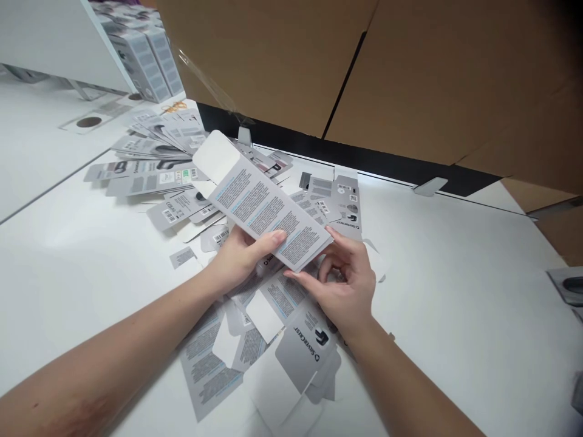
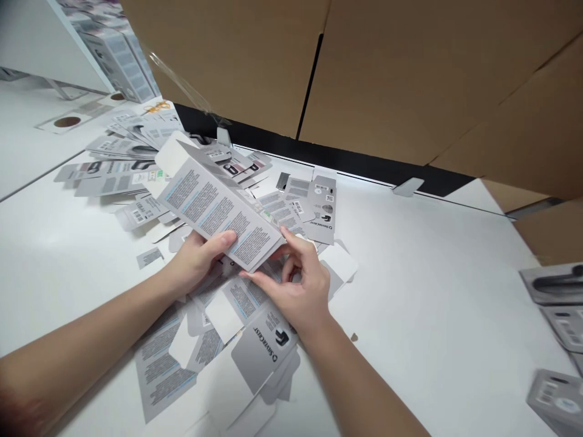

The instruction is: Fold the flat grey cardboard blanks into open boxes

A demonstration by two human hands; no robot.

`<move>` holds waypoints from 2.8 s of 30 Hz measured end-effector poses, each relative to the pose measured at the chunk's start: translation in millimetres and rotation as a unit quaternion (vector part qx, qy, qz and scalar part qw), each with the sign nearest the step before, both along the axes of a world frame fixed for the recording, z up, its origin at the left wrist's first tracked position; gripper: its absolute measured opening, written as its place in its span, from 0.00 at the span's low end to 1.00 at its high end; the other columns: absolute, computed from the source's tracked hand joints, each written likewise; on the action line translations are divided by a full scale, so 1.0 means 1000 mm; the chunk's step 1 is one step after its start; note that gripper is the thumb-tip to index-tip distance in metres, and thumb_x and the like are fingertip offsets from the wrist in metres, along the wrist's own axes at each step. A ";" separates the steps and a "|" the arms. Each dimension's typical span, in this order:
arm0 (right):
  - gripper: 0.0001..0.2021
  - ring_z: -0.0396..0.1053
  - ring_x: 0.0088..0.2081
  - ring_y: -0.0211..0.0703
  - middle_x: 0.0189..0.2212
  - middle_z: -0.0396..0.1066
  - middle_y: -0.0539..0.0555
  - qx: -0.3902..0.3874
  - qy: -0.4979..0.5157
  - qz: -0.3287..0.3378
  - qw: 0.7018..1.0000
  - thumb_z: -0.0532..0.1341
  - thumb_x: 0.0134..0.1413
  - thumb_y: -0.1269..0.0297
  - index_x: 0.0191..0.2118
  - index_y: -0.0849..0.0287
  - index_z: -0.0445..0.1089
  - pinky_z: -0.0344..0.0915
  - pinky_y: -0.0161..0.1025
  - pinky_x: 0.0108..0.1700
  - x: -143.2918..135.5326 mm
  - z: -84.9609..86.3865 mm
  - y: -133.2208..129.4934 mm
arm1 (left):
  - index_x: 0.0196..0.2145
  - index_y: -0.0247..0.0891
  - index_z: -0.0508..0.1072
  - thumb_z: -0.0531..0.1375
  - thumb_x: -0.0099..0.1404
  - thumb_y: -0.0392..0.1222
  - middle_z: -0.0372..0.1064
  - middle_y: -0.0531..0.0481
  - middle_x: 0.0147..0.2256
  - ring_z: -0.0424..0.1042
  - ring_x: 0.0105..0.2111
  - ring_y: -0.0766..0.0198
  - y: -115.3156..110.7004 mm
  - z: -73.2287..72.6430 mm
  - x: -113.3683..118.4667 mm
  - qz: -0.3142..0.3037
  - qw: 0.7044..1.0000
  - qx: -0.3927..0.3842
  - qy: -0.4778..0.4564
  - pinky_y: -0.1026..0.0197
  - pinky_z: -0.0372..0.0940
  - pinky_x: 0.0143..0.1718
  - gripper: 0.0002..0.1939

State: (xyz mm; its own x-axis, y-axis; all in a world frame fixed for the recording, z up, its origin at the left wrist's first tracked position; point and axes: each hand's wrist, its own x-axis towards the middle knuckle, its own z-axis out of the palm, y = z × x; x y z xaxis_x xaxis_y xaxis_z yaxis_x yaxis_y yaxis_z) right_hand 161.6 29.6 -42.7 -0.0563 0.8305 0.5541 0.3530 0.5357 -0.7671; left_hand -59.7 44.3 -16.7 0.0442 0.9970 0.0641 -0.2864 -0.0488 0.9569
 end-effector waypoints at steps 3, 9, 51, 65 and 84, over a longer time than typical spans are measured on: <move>0.42 0.66 0.22 0.37 0.43 0.83 0.49 0.008 -0.008 0.023 1.000 0.88 0.58 0.48 0.73 0.45 0.74 0.73 0.42 0.22 0.001 0.000 0.000 | 0.62 0.42 0.83 0.80 0.69 0.65 0.86 0.37 0.58 0.80 0.68 0.31 0.001 -0.006 -0.001 0.000 0.999 -0.023 -0.046 0.33 0.74 0.74 0.33; 0.23 0.70 0.25 0.41 0.37 0.81 0.48 0.014 -0.014 0.030 0.999 0.76 0.76 0.50 0.70 0.43 0.80 0.77 0.44 0.28 0.003 0.004 0.000 | 0.68 0.44 0.81 0.80 0.67 0.68 0.87 0.37 0.58 0.80 0.69 0.29 0.002 -0.008 -0.001 -0.026 0.994 -0.049 -0.094 0.33 0.74 0.73 0.41; 0.15 0.72 0.24 0.39 0.31 0.79 0.47 0.016 0.031 0.074 0.997 0.67 0.84 0.51 0.64 0.50 0.83 0.75 0.40 0.27 0.003 0.005 0.002 | 0.70 0.43 0.77 0.68 0.77 0.74 0.87 0.37 0.57 0.85 0.64 0.32 0.001 -0.014 0.000 -0.094 0.988 -0.009 -0.120 0.34 0.82 0.65 0.39; 0.13 0.77 0.25 0.41 0.32 0.82 0.47 0.019 0.037 0.073 0.996 0.66 0.85 0.55 0.65 0.49 0.82 0.74 0.40 0.27 0.004 0.004 0.001 | 0.65 0.40 0.79 0.73 0.74 0.68 0.88 0.37 0.49 0.88 0.58 0.31 0.001 -0.006 -0.001 -0.105 0.990 -0.008 -0.092 0.32 0.85 0.60 0.35; 0.12 0.77 0.25 0.40 0.31 0.82 0.46 0.004 0.038 0.078 0.996 0.67 0.84 0.57 0.64 0.49 0.81 0.74 0.39 0.27 0.005 0.001 0.000 | 0.64 0.39 0.80 0.74 0.74 0.67 0.88 0.37 0.51 0.87 0.60 0.31 0.001 -0.007 0.000 -0.090 0.994 0.008 -0.067 0.33 0.84 0.61 0.34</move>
